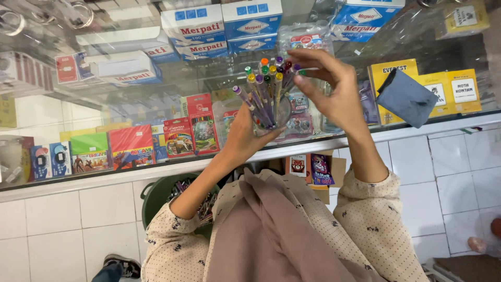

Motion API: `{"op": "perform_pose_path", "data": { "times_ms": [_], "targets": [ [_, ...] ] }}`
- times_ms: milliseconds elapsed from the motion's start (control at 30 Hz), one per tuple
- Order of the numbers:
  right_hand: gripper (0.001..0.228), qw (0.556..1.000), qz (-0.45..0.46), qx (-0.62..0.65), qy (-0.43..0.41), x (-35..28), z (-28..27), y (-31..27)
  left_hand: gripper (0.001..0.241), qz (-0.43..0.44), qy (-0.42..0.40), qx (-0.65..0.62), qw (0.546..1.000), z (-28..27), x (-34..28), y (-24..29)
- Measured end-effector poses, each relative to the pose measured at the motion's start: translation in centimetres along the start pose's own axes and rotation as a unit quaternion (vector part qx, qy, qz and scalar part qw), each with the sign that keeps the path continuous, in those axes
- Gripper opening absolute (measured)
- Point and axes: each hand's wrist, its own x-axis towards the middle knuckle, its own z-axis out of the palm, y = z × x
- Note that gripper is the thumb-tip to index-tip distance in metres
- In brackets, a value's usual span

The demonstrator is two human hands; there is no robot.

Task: Organizing and cleaning stationery items like pens and a glass holder on a grocery store counter.

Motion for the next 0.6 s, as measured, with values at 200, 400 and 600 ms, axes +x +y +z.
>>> {"op": "perform_pose_path", "data": {
  "times_ms": [200, 400, 600],
  "targets": [
    [0.022, 0.993, 0.009, -0.110, 0.029, 1.8, 0.6, -3.7, 0.072, -0.008, 0.026, 0.013, 1.000, 0.6, 0.0, -0.1],
    [0.019, 0.979, -0.056, -0.187, 0.065, 2.5, 0.6, -6.4, 0.065, -0.016, 0.022, 0.002, 1.000, 0.3, 0.2, 0.3],
    [0.020, 0.962, -0.127, -0.205, 0.129, 1.7, -0.6, -8.9, 0.066, 0.000, 0.027, 0.017, 0.999, 0.5, -1.0, -1.8]
  ]
}}
